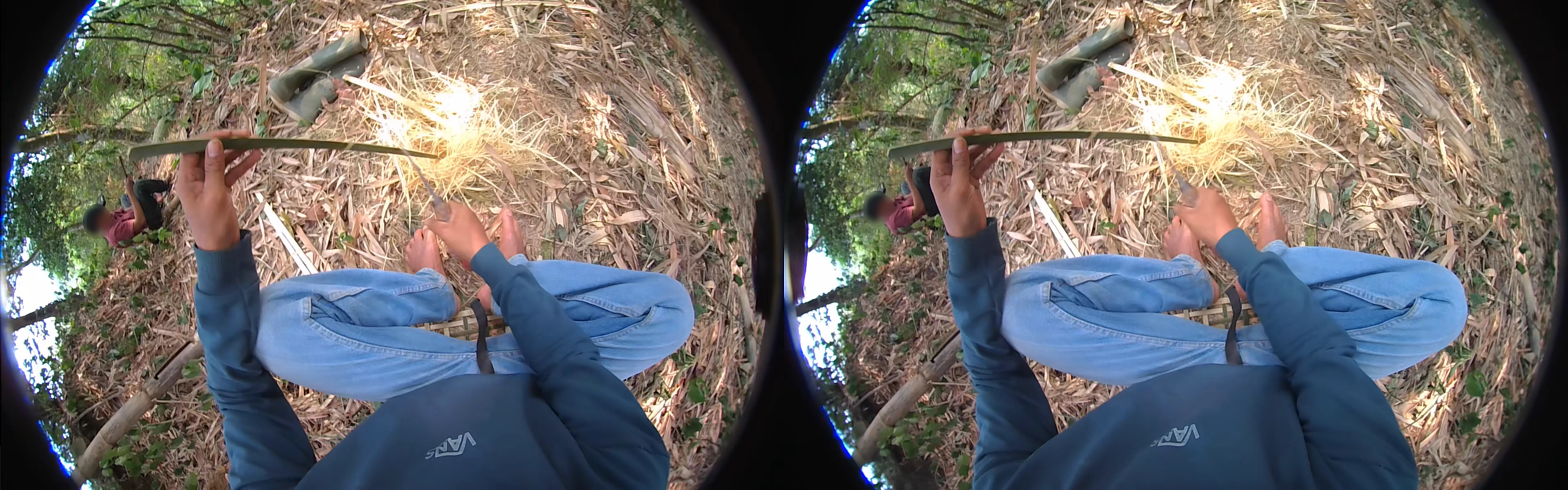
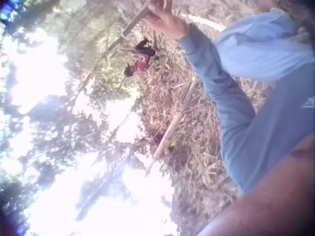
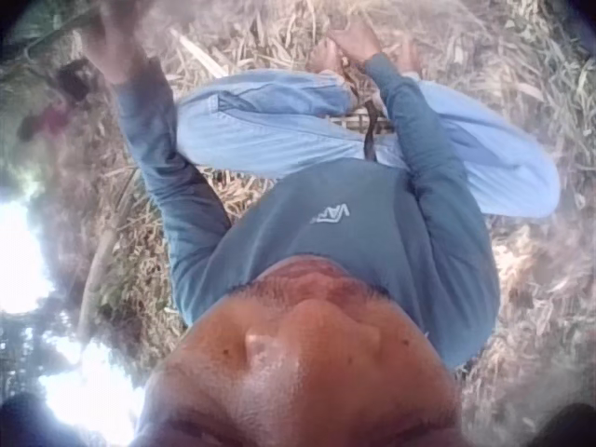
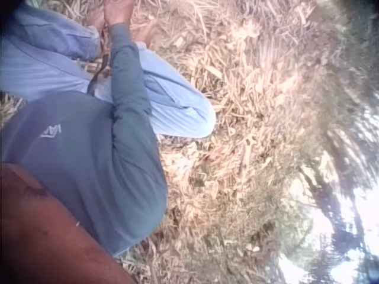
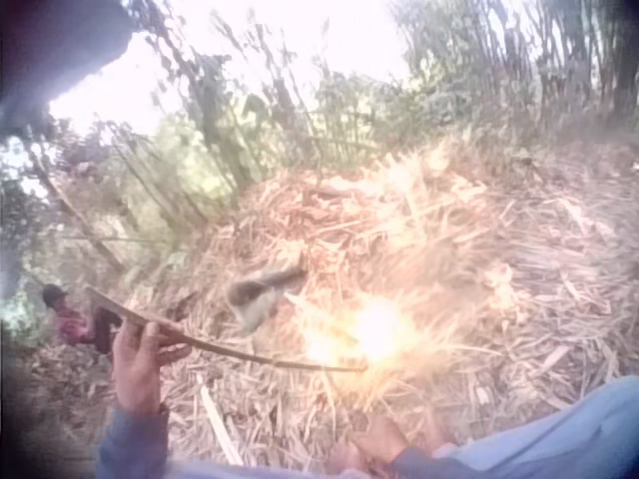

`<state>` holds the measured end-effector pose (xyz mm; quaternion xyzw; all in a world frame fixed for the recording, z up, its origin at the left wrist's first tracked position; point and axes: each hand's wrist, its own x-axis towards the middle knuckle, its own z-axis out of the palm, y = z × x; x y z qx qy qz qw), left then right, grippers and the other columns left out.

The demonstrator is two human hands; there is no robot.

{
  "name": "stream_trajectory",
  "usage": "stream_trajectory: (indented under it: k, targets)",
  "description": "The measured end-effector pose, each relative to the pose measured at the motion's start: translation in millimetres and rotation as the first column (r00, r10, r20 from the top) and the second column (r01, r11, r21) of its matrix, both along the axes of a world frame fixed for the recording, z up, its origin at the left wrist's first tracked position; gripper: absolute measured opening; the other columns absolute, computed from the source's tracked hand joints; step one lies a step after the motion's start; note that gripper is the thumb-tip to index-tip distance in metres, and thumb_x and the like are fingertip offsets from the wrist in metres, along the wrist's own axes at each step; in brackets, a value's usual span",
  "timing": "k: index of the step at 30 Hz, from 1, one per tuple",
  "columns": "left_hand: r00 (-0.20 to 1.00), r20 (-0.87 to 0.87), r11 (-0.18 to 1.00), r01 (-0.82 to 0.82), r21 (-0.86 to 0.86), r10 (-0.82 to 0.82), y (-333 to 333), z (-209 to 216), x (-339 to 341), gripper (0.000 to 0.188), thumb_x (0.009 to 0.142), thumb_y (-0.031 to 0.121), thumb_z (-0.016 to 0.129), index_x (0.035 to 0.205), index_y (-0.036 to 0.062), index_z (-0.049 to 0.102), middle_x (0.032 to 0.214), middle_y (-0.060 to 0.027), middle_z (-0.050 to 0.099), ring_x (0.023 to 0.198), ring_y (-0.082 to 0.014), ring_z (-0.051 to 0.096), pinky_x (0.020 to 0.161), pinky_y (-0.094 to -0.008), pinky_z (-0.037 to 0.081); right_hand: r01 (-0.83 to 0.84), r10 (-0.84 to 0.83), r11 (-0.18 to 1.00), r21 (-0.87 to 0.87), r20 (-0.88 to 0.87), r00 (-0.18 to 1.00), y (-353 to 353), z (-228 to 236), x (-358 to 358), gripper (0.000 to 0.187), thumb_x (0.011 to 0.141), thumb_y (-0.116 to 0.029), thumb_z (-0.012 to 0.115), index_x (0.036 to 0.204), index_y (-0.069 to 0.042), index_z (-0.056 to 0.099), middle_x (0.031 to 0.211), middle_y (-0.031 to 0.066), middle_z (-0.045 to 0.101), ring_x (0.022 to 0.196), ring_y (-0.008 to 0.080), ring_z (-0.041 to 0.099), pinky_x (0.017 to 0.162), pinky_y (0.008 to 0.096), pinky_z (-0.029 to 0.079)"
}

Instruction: The person sits cross-legged on the ground in a wooded area and uses a knife to shave a long, thin piece of bamboo. They hold the bamboo in their left hand and repeatedly scrape the knife along its length to remove the outer layer, creating a pile of shavings on the ground.

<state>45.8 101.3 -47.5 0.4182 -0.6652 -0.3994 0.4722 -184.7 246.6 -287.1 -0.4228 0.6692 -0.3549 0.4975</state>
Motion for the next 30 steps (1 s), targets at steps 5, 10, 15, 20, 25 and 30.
stream_trajectory:
  k: [5, 10, 15, 20, 25, 30]
  targets:
    - [1.000, 0.002, 1.000, -0.015, -0.011, 0.015, 2, -6, 7, 0.018, 0.097, 0.013, 0.044, 0.104, -0.0014, 0.052, 0.100, -0.0156, 0.062, 0.090, -0.0234, 0.064, 0.078, -0.0368, 0.059, -0.161, 0.163, 0.957, -0.240, -0.011, 0.987, -4, 56, 25, 0.025, 0.078, -0.025, 0.063, 0.082, -0.001, 0.060, 0.066, 0.0182, 0.061, 0.066, 0.0329, 0.063, 0.061, 0.0401, 0.048]
    - [0.997, -0.017, 0.997, -0.078, 0.013, 0.078, 5, -6, 12, 0.017, 0.097, 0.013, 0.044, 0.103, -0.0014, 0.052, 0.101, -0.0162, 0.061, 0.089, -0.0234, 0.065, 0.076, -0.0368, 0.059, -0.112, 0.114, 0.981, -0.156, -0.001, 0.994, 1, 70, 29, 0.018, 0.078, -0.022, 0.061, 0.084, -0.005, 0.061, 0.067, 0.0179, 0.062, 0.064, 0.0348, 0.062, 0.060, 0.0418, 0.048]
    - [0.999, -0.009, 0.998, -0.053, -0.021, 0.053, 11, -12, 10, 0.017, 0.097, 0.012, 0.043, 0.102, -0.0022, 0.052, 0.100, -0.0166, 0.061, 0.088, -0.0240, 0.065, 0.076, -0.0365, 0.059, -0.074, 0.070, 0.977, -0.200, -0.029, 0.997, 8, 65, 29, 0.018, 0.076, -0.019, 0.061, 0.084, -0.003, 0.061, 0.068, 0.0189, 0.062, 0.067, 0.0353, 0.063, 0.062, 0.0416, 0.050]
    - [0.990, 0.015, 0.990, -0.140, 0.000, 0.139, 11, -8, 5, 0.018, 0.098, 0.012, 0.043, 0.103, -0.0027, 0.052, 0.099, -0.0168, 0.062, 0.089, -0.0235, 0.064, 0.075, -0.0350, 0.059, -0.132, 0.114, 0.979, -0.155, -0.116, 0.987, 10, 66, 25, 0.017, 0.077, -0.019, 0.060, 0.085, -0.004, 0.061, 0.071, 0.0186, 0.064, 0.068, 0.0343, 0.064, 0.063, 0.0419, 0.051]
    - [0.998, 0.040, 0.997, -0.044, -0.070, 0.047, 15, -8, 3, 0.019, 0.098, 0.013, 0.043, 0.103, -0.0031, 0.052, 0.099, -0.0166, 0.062, 0.087, -0.0227, 0.065, 0.074, -0.0346, 0.060, -0.066, 0.051, 0.993, -0.096, -0.156, 0.986, 8, 57, 17, 0.017, 0.078, -0.020, 0.060, 0.083, -0.004, 0.061, 0.068, 0.0189, 0.063, 0.065, 0.0345, 0.063, 0.063, 0.0429, 0.050]
    - [0.996, 0.035, 0.995, -0.076, -0.057, 0.078, 11, -8, 0, 0.019, 0.098, 0.012, 0.042, 0.103, -0.0035, 0.052, 0.098, -0.0172, 0.062, 0.087, -0.0240, 0.065, 0.075, -0.0348, 0.060, -0.104, 0.096, 0.985, -0.136, -0.069, 0.993, 10, 33, 14, 0.018, 0.076, -0.020, 0.060, 0.084, -0.003, 0.062, 0.074, 0.0186, 0.065, 0.074, 0.0346, 0.064, 0.069, 0.0426, 0.050]
